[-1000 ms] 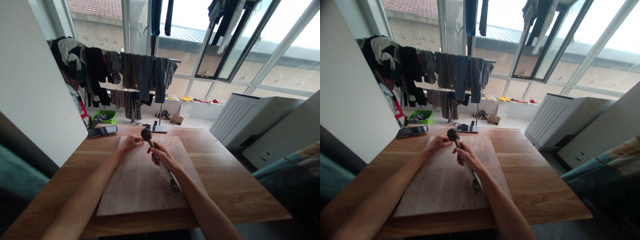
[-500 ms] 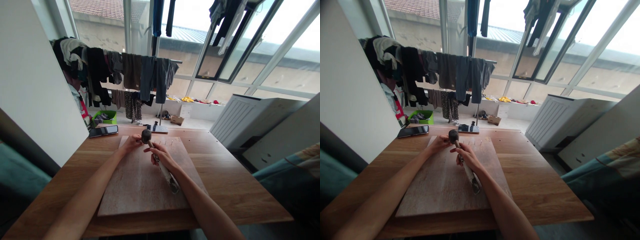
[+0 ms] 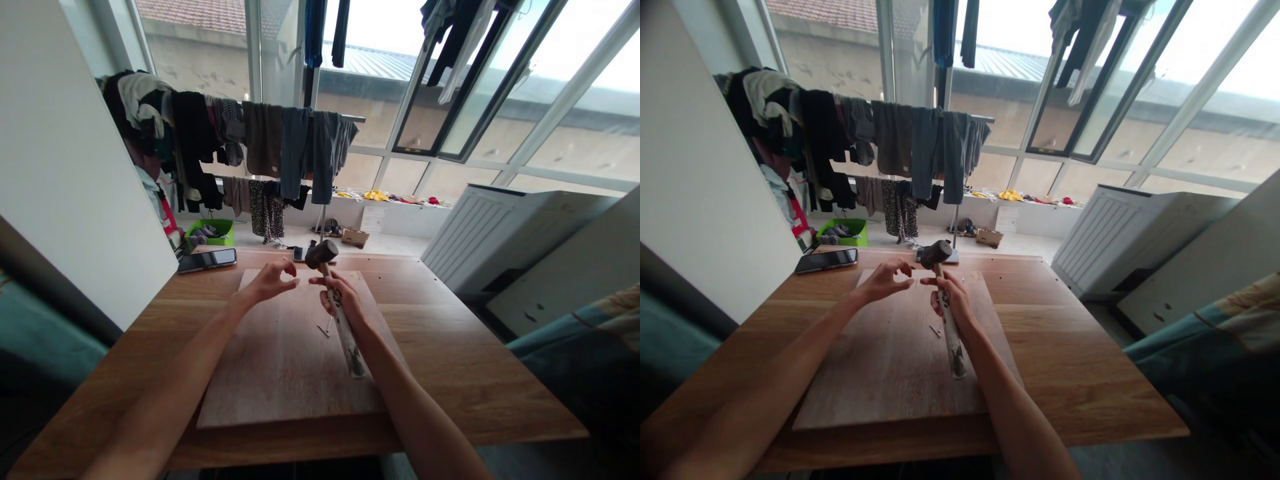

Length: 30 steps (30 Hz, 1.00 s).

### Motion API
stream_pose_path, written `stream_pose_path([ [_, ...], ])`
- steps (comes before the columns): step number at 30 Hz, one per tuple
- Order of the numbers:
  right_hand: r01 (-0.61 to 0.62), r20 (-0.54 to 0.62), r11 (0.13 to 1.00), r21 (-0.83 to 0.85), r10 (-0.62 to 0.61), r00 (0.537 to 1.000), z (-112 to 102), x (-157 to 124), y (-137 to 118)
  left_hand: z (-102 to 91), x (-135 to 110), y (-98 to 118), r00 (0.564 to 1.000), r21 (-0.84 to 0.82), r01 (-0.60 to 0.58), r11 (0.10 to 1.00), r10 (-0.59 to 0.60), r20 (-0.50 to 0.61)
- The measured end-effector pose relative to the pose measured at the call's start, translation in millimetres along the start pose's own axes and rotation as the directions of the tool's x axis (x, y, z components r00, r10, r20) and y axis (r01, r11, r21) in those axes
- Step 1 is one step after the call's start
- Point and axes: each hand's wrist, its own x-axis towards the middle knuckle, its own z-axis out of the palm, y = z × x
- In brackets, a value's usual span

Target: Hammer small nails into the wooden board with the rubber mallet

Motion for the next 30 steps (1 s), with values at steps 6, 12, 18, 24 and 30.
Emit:
stream_pose_path([
  [6, 0.042, -0.096, 0.998, 0.039, -0.038, 0.995, -15.7, 3.6, -4.2, 11.7, -1.3, 70.5, 0.875, 0.019, -0.210, 0.978, 0.179, 0.450],
  [12, 0.042, -0.106, 0.998, 0.037, -0.038, 0.994, -16.2, 3.9, -2.8, 44.5, -14.8, 86.0, 0.811, 0.145, -0.277, 0.950, 0.150, 0.565],
  [18, 0.039, -0.098, 0.998, 0.047, -0.034, 0.995, -14.1, 3.2, -1.5, 12.6, -6.6, 71.8, 0.818, 0.211, -0.138, 0.968, -0.008, 0.575],
  [24, 0.039, -0.093, 0.998, 0.040, -0.035, 0.995, -11.6, 1.8, -2.0, -28.8, 0.6, 4.4, 0.933, -0.022, 0.171, 0.985, -0.154, 0.325],
  [30, 0.037, -0.086, 0.999, 0.027, -0.034, 0.996, -9.4, 0.5, -1.2, -23.7, -10.5, -40.3, 0.937, -0.162, 0.338, 0.927, -0.314, 0.154],
])
